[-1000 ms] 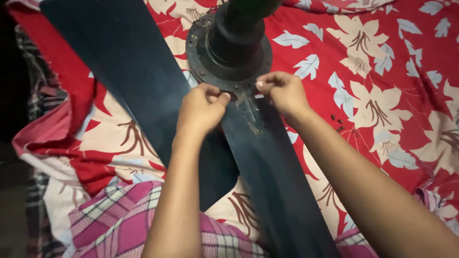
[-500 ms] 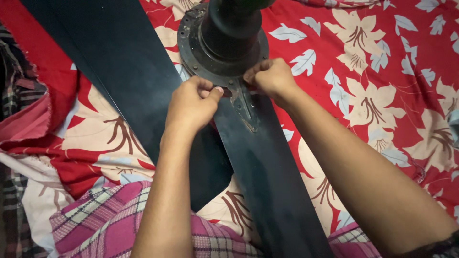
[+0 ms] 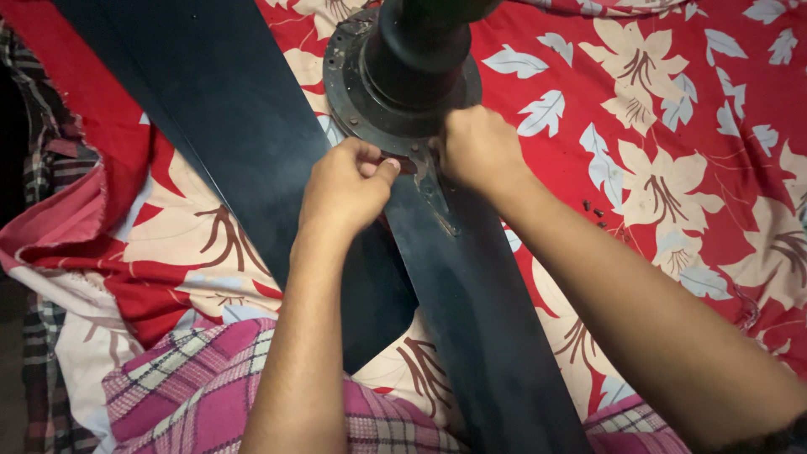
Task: The person attaches a black fan blade to the central hub of an electric fan using small screws. They align the blade, insert screws, and tighten them by hand to secure the blade in place.
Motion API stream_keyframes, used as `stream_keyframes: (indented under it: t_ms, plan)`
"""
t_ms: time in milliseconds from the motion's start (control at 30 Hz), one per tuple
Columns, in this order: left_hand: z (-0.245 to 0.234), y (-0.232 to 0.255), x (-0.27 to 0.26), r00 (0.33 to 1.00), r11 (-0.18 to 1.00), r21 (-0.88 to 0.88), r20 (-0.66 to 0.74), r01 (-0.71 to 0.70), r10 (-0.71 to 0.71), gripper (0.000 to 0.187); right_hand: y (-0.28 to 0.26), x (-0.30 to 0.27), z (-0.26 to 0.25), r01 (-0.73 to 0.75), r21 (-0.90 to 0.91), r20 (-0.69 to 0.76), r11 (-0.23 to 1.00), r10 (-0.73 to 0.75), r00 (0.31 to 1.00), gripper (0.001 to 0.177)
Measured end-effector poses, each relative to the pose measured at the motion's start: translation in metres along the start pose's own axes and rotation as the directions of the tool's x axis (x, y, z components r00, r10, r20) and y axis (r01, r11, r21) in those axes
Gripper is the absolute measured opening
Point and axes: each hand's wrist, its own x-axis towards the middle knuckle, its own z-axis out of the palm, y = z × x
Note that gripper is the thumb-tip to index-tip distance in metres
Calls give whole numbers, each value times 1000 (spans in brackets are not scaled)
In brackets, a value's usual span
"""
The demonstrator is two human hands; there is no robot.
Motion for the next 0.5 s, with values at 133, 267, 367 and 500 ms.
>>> stream_keyframes:
  t_ms: [133, 267, 367, 500]
  plan:
    - [-1, 1, -1, 1000, 1000, 8, 0, -6, 6, 35, -2, 6, 0, -20, -44, 36, 999, 22, 999, 32]
    - [-1, -1, 1, 1000, 1000, 22, -12, -12, 13, 33, -3, 9, 5, -105, -12, 92, 994, 105, 990, 35]
    - [0, -1, 1, 1000, 1000, 12, -16, -23, 23, 34, -1, 8, 11, -204, 50, 136, 978, 195, 971, 39]
    - [-1, -1, -1, 1000, 1000, 4, -13, 0, 0, 33, 5, 13, 19, -312, 143, 180, 939, 285, 941, 52]
